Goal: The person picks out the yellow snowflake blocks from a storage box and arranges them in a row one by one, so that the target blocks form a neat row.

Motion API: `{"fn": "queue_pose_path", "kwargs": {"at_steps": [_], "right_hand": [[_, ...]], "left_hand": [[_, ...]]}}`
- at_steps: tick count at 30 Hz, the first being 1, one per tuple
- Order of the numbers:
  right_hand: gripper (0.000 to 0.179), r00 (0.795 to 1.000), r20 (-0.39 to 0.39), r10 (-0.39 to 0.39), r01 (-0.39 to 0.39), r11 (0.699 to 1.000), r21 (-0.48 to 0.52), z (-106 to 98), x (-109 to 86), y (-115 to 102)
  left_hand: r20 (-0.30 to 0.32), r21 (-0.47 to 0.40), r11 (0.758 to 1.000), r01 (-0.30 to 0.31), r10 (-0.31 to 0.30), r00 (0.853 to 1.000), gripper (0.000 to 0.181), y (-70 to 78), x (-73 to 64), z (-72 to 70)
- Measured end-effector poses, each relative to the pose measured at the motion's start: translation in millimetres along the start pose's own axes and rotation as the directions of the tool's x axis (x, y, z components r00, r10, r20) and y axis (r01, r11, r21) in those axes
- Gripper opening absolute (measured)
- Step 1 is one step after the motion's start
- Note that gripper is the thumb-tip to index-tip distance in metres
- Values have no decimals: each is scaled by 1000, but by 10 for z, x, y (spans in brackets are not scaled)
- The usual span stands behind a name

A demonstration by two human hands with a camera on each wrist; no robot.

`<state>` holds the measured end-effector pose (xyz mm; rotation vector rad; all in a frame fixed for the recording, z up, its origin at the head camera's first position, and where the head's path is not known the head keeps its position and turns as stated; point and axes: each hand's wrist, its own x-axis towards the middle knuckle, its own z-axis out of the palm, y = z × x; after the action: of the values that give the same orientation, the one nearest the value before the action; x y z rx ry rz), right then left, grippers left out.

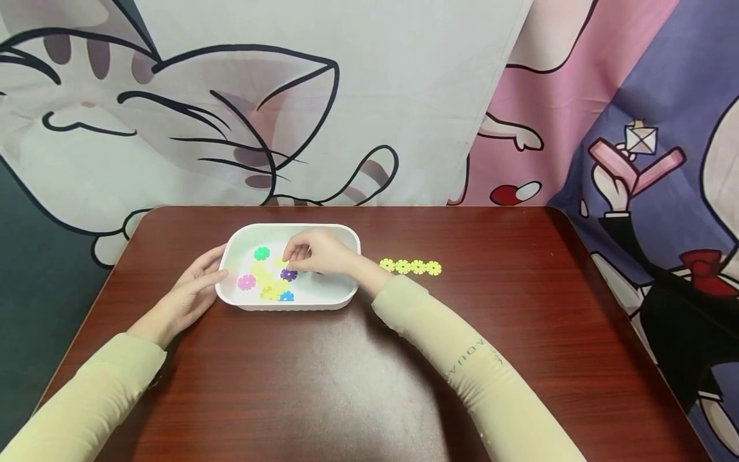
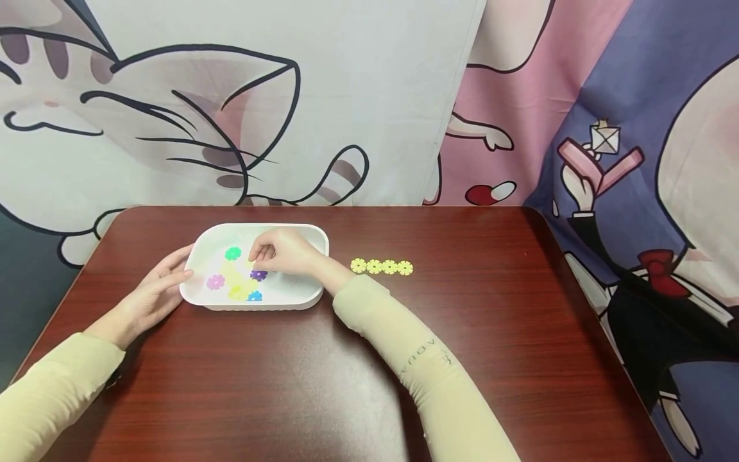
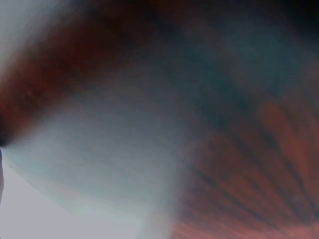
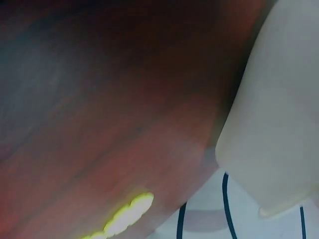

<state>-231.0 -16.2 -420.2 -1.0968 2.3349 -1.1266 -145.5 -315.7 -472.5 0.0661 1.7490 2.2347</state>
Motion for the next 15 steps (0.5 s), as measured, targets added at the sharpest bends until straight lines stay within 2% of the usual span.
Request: {"fn": "queue_pose_path", "kwargs": {"at_steps": [15], "right_hand": [[16, 996, 88, -12, 16, 999, -44, 298, 186, -13]], "left_hand": [[4, -10, 1000, -9, 9, 1000, 51, -7, 1, -16]]}}
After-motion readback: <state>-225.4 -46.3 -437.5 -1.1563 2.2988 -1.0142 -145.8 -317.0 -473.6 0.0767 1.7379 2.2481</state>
